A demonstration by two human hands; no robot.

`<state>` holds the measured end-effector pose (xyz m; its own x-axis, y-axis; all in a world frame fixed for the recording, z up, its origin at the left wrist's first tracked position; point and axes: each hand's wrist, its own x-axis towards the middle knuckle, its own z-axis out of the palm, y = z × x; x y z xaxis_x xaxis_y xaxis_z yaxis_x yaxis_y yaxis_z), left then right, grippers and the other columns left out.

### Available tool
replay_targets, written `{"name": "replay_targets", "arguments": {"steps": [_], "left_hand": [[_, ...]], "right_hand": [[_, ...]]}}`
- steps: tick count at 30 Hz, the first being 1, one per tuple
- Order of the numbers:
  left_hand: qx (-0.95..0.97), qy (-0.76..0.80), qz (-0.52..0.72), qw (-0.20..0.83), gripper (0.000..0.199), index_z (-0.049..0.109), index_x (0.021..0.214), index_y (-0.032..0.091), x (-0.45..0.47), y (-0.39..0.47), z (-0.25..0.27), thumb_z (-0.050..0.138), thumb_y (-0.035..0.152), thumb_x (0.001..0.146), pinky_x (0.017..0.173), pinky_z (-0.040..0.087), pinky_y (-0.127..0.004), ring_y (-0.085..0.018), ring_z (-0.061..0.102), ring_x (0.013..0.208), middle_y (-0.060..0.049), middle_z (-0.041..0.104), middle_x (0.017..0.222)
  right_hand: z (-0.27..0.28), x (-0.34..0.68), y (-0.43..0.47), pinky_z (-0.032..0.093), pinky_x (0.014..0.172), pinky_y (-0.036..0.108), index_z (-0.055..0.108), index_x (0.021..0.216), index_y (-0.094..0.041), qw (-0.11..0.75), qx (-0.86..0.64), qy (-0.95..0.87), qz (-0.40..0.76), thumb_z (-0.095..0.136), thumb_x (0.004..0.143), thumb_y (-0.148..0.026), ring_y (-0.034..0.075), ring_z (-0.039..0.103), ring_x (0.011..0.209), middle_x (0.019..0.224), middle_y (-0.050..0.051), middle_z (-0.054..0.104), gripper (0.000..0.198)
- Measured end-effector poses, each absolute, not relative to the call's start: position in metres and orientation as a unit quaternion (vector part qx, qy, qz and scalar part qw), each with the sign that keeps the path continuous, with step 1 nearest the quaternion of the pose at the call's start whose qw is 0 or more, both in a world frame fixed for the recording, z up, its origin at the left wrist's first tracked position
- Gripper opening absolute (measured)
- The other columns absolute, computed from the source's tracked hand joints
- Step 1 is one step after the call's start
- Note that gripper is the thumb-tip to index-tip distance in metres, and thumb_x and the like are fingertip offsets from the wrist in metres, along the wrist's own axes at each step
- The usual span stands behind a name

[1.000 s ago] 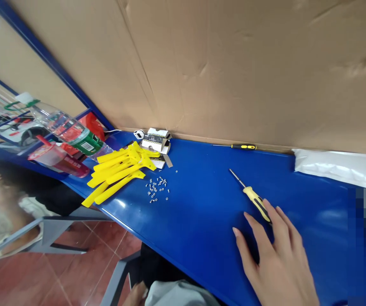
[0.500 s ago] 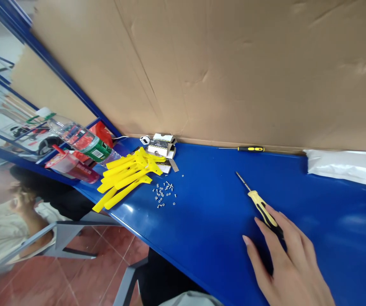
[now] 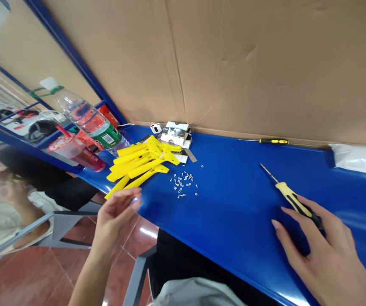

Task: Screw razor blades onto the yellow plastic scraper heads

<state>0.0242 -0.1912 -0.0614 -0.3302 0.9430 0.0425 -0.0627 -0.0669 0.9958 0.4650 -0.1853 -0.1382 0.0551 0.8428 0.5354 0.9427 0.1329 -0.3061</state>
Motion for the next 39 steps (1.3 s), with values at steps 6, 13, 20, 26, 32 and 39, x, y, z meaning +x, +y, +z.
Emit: {"name": "replay_targets", "arguments": {"steps": [6,13,20,26,32,39], "left_hand": [[0.284,0.465,0.696,0.468,0.038,0.082,0.096,0.020,0.040,-0.137,-0.078,0.106,0.020,0.067,0.110,0.063,-0.035,-0.017,0.077,0.106,-0.005,0.082,0.110],[0.278,0.444,0.686,0.505,0.039,0.081,0.097,0.020,0.041,-0.132,-0.090,0.106,0.018,0.068,0.114,0.064,-0.041,-0.017,0.077,0.104,-0.004,0.081,0.109],[0.387,0.406,0.668,0.489,0.027,0.080,0.099,0.021,0.050,-0.136,-0.092,0.099,0.016,0.081,0.107,0.068,-0.039,-0.016,0.075,0.104,-0.004,0.076,0.109],[0.478,0.348,0.641,0.489,0.023,0.080,0.108,0.023,0.066,-0.157,-0.086,0.090,0.010,0.091,0.096,0.071,-0.032,-0.018,0.072,0.109,-0.006,0.069,0.114],[0.529,0.322,0.618,0.485,0.030,0.079,0.117,0.026,0.062,-0.164,-0.094,0.084,0.006,0.096,0.092,0.071,-0.030,-0.018,0.070,0.111,-0.007,0.068,0.116],[0.540,0.354,0.607,0.464,0.022,0.081,0.115,0.024,0.061,-0.166,-0.096,0.084,0.012,0.097,0.093,0.071,-0.034,-0.020,0.072,0.110,-0.009,0.070,0.117]], "right_hand": [[-0.130,0.465,-0.188,0.058,0.112,0.069,0.071,0.124,-0.021,0.305,-0.593,-0.739,-0.092,0.045,0.113,-0.066,0.052,0.069,0.136,0.150,0.025,0.066,0.053],[-0.114,0.452,-0.180,0.057,0.108,0.067,0.071,0.126,-0.022,0.283,-0.579,-0.749,-0.153,0.060,0.112,-0.047,0.051,0.068,0.138,0.145,0.028,0.069,0.031],[-0.068,0.354,-0.159,0.064,0.104,0.043,0.078,0.120,-0.028,0.374,-0.494,-0.779,0.098,0.070,0.110,-0.029,0.025,0.080,0.114,0.128,0.009,0.079,0.013],[-0.054,0.271,-0.151,0.065,0.095,0.032,0.081,0.112,-0.027,0.429,-0.419,-0.723,0.342,0.076,0.106,-0.025,0.019,0.081,0.105,0.117,0.004,0.084,0.009],[-0.057,0.255,-0.148,0.064,0.092,0.033,0.084,0.103,-0.027,0.455,-0.396,-0.663,0.443,0.077,0.105,-0.025,0.020,0.081,0.100,0.107,0.003,0.085,0.008],[-0.061,0.256,-0.148,0.062,0.086,0.034,0.082,0.096,-0.025,0.443,-0.425,-0.652,0.445,0.076,0.104,-0.023,0.021,0.081,0.094,0.102,0.004,0.084,0.010]]}}
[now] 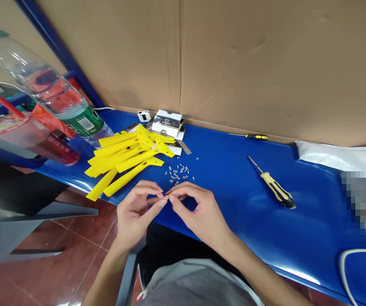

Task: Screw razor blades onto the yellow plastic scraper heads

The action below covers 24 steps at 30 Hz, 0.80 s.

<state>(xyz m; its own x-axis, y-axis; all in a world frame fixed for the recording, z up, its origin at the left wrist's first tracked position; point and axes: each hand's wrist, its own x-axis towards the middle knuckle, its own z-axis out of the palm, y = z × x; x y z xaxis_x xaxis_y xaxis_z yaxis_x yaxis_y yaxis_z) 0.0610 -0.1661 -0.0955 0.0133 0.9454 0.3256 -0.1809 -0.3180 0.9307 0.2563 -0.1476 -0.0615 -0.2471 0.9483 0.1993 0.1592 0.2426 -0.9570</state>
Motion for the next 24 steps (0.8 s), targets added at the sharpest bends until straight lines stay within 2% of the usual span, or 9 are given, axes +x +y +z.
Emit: {"name": "replay_targets", "arguments": {"steps": [9,16,24], "left_hand": [[0.549,0.361,0.608,0.446,0.026,0.082,0.117,0.025,0.0605,-0.1671,-0.0980,0.082,0.008,0.097,0.096,0.071,-0.036,-0.021,0.072,0.113,-0.009,0.070,0.118],[0.541,0.368,0.608,0.450,0.021,0.082,0.115,0.024,0.0580,-0.1692,-0.0995,0.085,0.014,0.097,0.097,0.072,-0.037,-0.022,0.074,0.112,-0.009,0.069,0.119],[0.570,0.356,0.587,0.452,0.023,0.083,0.118,0.025,0.0616,-0.1728,-0.0929,0.083,0.012,0.098,0.094,0.072,-0.036,-0.021,0.075,0.107,-0.010,0.071,0.118]], "right_hand": [[-0.0652,0.2579,-0.1477,0.061,0.084,0.033,0.081,0.096,-0.026,0.443,-0.428,-0.645,0.453,0.075,0.104,-0.023,0.020,0.079,0.093,0.102,0.003,0.084,0.010],[-0.0667,0.2586,-0.1508,0.062,0.087,0.034,0.082,0.099,-0.025,0.443,-0.431,-0.634,0.464,0.075,0.104,-0.026,0.021,0.080,0.097,0.106,0.005,0.084,0.009],[-0.0645,0.2584,-0.1515,0.062,0.085,0.036,0.080,0.092,-0.025,0.438,-0.429,-0.651,0.448,0.074,0.101,-0.024,0.021,0.079,0.091,0.097,0.005,0.084,0.011]]}}
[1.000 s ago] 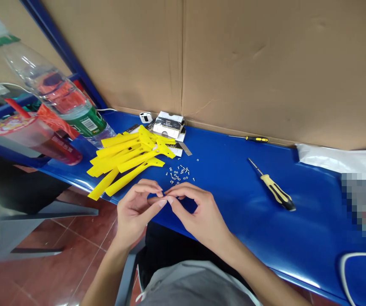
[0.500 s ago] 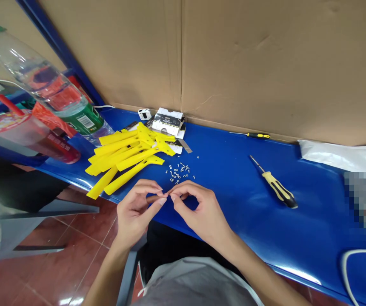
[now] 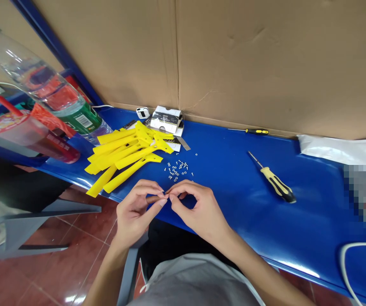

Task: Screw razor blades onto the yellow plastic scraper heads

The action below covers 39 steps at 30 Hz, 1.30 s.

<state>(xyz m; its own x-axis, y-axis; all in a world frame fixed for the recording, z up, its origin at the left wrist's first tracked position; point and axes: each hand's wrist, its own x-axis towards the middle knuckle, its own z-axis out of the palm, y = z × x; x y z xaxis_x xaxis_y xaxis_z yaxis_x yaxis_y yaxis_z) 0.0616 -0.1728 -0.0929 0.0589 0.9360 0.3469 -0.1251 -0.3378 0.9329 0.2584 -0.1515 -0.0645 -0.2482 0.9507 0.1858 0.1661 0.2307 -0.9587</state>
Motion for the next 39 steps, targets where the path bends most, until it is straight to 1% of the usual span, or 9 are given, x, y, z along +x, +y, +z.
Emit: {"name": "replay_targets", "arguments": {"steps": [4,10,18,23,27,29,32,36,39], "left_hand": [[0.576,0.357,0.585,0.445,0.024,0.083,0.118,0.025,0.063,-0.173,-0.093,0.082,0.011,0.098,0.094,0.072,-0.036,-0.022,0.076,0.108,-0.010,0.071,0.117],[0.591,0.357,0.577,0.437,0.029,0.083,0.121,0.026,0.062,-0.173,-0.094,0.080,0.008,0.098,0.095,0.072,-0.036,-0.021,0.076,0.108,-0.010,0.071,0.120],[0.601,0.361,0.571,0.427,0.023,0.084,0.120,0.024,0.062,-0.173,-0.095,0.082,0.014,0.099,0.094,0.074,-0.039,-0.022,0.077,0.106,-0.011,0.073,0.118],[0.602,0.357,0.577,0.421,0.029,0.084,0.121,0.026,0.063,-0.174,-0.096,0.081,0.009,0.098,0.095,0.073,-0.038,-0.022,0.077,0.108,-0.010,0.073,0.118],[0.597,0.369,0.578,0.415,0.031,0.084,0.122,0.027,0.061,-0.175,-0.096,0.081,0.007,0.098,0.094,0.072,-0.038,-0.023,0.076,0.107,-0.010,0.073,0.118],[0.610,0.387,0.571,0.391,0.033,0.085,0.123,0.028,0.057,-0.174,-0.096,0.082,0.009,0.097,0.096,0.070,-0.040,-0.024,0.076,0.109,-0.010,0.074,0.119],[0.662,0.415,0.534,0.323,0.037,0.086,0.126,0.030,0.051,-0.175,-0.095,0.085,0.010,0.096,0.100,0.066,-0.042,-0.026,0.076,0.112,-0.010,0.077,0.120],[0.716,0.423,0.493,0.256,0.038,0.087,0.128,0.034,0.041,-0.180,-0.093,0.083,0.011,0.098,0.094,0.064,-0.039,-0.025,0.076,0.108,-0.008,0.079,0.119],[0.720,0.446,0.493,0.197,0.037,0.086,0.128,0.034,0.025,-0.177,-0.086,0.082,0.013,0.098,0.096,0.061,-0.041,-0.026,0.075,0.108,-0.007,0.079,0.117]], "right_hand": [[-0.064,0.259,-0.151,0.061,0.080,0.035,0.078,0.089,-0.025,0.436,-0.434,-0.656,0.437,0.073,0.100,-0.022,0.021,0.078,0.086,0.094,0.004,0.083,0.012],[-0.064,0.260,-0.151,0.060,0.079,0.033,0.077,0.088,-0.024,0.441,-0.432,-0.661,0.427,0.073,0.097,-0.018,0.019,0.078,0.085,0.093,0.002,0.083,0.012],[-0.063,0.260,-0.151,0.060,0.078,0.033,0.077,0.086,-0.025,0.439,-0.431,-0.670,0.416,0.071,0.096,-0.017,0.019,0.077,0.083,0.091,0.002,0.082,0.014],[-0.062,0.259,-0.151,0.059,0.077,0.033,0.074,0.083,-0.025,0.442,-0.432,-0.675,0.404,0.071,0.093,-0.015,0.019,0.076,0.080,0.087,0.001,0.081,0.015],[-0.063,0.259,-0.151,0.059,0.077,0.032,0.075,0.084,-0.025,0.441,-0.429,-0.675,0.407,0.071,0.094,-0.013,0.018,0.076,0.081,0.089,0.001,0.081,0.015],[-0.063,0.259,-0.152,0.059,0.079,0.032,0.076,0.087,-0.025,0.437,-0.425,-0.675,0.415,0.071,0.096,-0.014,0.018,0.077,0.083,0.091,0.001,0.082,0.015],[-0.063,0.259,-0.154,0.060,0.082,0.033,0.077,0.091,-0.025,0.433,-0.420,-0.672,0.430,0.071,0.100,-0.017,0.019,0.078,0.088,0.097,0.002,0.083,0.013],[-0.063,0.256,-0.159,0.060,0.085,0.032,0.078,0.094,-0.025,0.423,-0.404,-0.674,0.451,0.071,0.103,-0.017,0.018,0.078,0.092,0.100,0.003,0.083,0.014],[-0.065,0.250,-0.163,0.060,0.089,0.031,0.078,0.098,-0.024,0.409,-0.383,-0.682,0.470,0.068,0.105,-0.015,0.017,0.079,0.096,0.104,0.003,0.083,0.015]]}}
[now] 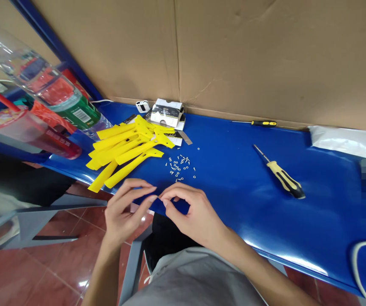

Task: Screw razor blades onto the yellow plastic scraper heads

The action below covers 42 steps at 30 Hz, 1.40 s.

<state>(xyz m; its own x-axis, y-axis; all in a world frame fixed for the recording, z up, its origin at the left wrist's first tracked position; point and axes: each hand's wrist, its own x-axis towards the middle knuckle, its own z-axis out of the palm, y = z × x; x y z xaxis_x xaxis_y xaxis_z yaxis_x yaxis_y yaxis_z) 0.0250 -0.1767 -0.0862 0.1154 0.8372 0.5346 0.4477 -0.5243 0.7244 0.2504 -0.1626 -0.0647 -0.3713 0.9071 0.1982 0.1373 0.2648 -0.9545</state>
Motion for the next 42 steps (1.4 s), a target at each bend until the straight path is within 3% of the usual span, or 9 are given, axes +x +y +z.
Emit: {"name": "replay_targets", "arguments": {"steps": [5,9,14,18,23,26,29,35,42], "left_hand": [[0.726,0.555,0.405,0.018,0.019,0.084,0.122,0.027,-0.016,-0.136,-0.070,0.076,0.028,0.104,0.109,0.052,-0.051,-0.033,0.068,0.117,-0.011,0.078,0.119],[0.764,0.604,0.221,-0.048,0.032,0.076,0.133,0.021,-0.031,-0.104,-0.065,0.074,0.037,0.106,0.108,0.052,-0.054,-0.037,0.067,0.122,-0.016,0.074,0.131],[0.785,0.598,0.145,-0.076,0.030,0.071,0.135,0.021,-0.022,-0.100,-0.065,0.069,0.036,0.109,0.104,0.053,-0.050,-0.036,0.068,0.120,-0.014,0.076,0.123],[0.797,0.587,0.109,-0.092,0.021,0.072,0.127,0.021,-0.015,-0.106,-0.068,0.062,0.032,0.112,0.100,0.052,-0.048,-0.034,0.069,0.114,-0.014,0.077,0.119],[0.799,0.577,0.138,-0.095,0.023,0.071,0.126,0.017,-0.014,-0.112,-0.071,0.053,0.024,0.114,0.096,0.054,-0.047,-0.033,0.070,0.107,-0.016,0.075,0.114],[0.772,0.582,0.248,-0.056,0.025,0.069,0.132,0.016,-0.017,-0.120,-0.066,0.054,0.026,0.114,0.095,0.057,-0.044,-0.030,0.072,0.107,-0.016,0.074,0.119],[0.727,0.566,0.387,0.030,0.027,0.068,0.138,0.018,-0.019,-0.133,-0.061,0.058,0.029,0.114,0.094,0.059,-0.039,-0.025,0.073,0.108,-0.014,0.072,0.125],[0.558,0.493,0.547,0.383,0.036,0.067,0.142,0.022,-0.005,-0.154,-0.066,0.063,0.043,0.114,0.063,0.058,-0.029,-0.015,0.069,0.074,-0.008,0.075,0.109],[0.494,0.447,0.552,0.501,0.037,0.071,0.139,0.022,0.010,-0.161,-0.076,0.071,0.044,0.109,0.058,0.057,-0.026,-0.012,0.066,0.065,-0.007,0.076,0.102]], "right_hand": [[-0.074,0.234,-0.168,0.060,0.093,0.030,0.076,0.097,-0.024,0.398,-0.349,-0.695,0.486,0.067,0.105,-0.014,0.017,0.080,0.100,0.107,0.003,0.084,0.016],[-0.083,0.213,-0.173,0.060,0.093,0.035,0.074,0.095,-0.024,0.393,-0.306,-0.737,0.456,0.069,0.103,-0.011,0.018,0.077,0.097,0.103,0.002,0.083,0.015],[-0.091,0.192,-0.180,0.057,0.107,0.050,0.072,0.086,-0.020,0.291,-0.291,-0.860,0.301,0.075,0.099,-0.011,0.029,0.069,0.126,0.130,0.008,0.078,0.017],[-0.093,0.189,-0.182,0.050,0.125,0.057,0.082,0.116,-0.019,0.208,-0.263,-0.919,0.207,0.066,0.099,-0.002,0.037,0.045,0.161,0.164,0.015,0.059,0.028],[-0.091,0.193,-0.182,0.050,0.127,0.056,0.080,0.100,-0.020,0.220,-0.282,-0.898,0.255,0.069,0.107,-0.018,0.035,0.049,0.159,0.161,0.014,0.061,0.012],[-0.091,0.194,-0.182,0.052,0.125,0.054,0.079,0.114,-0.020,0.238,-0.281,-0.891,0.265,0.062,0.103,-0.005,0.032,0.052,0.157,0.157,0.014,0.063,0.026],[-0.091,0.194,-0.182,0.053,0.124,0.054,0.078,0.115,-0.020,0.246,-0.286,-0.885,0.274,0.065,0.105,-0.010,0.032,0.054,0.154,0.155,0.014,0.064,0.019],[-0.095,0.193,-0.181,0.051,0.126,0.053,0.076,0.125,-0.023,0.260,-0.292,-0.874,0.288,0.064,0.107,-0.011,0.030,0.054,0.152,0.153,0.012,0.064,0.024],[-0.104,0.194,-0.184,0.055,0.119,0.051,0.075,0.098,-0.022,0.290,-0.303,-0.861,0.288,0.077,0.104,-0.024,0.031,0.062,0.140,0.141,0.011,0.069,0.007]]}}
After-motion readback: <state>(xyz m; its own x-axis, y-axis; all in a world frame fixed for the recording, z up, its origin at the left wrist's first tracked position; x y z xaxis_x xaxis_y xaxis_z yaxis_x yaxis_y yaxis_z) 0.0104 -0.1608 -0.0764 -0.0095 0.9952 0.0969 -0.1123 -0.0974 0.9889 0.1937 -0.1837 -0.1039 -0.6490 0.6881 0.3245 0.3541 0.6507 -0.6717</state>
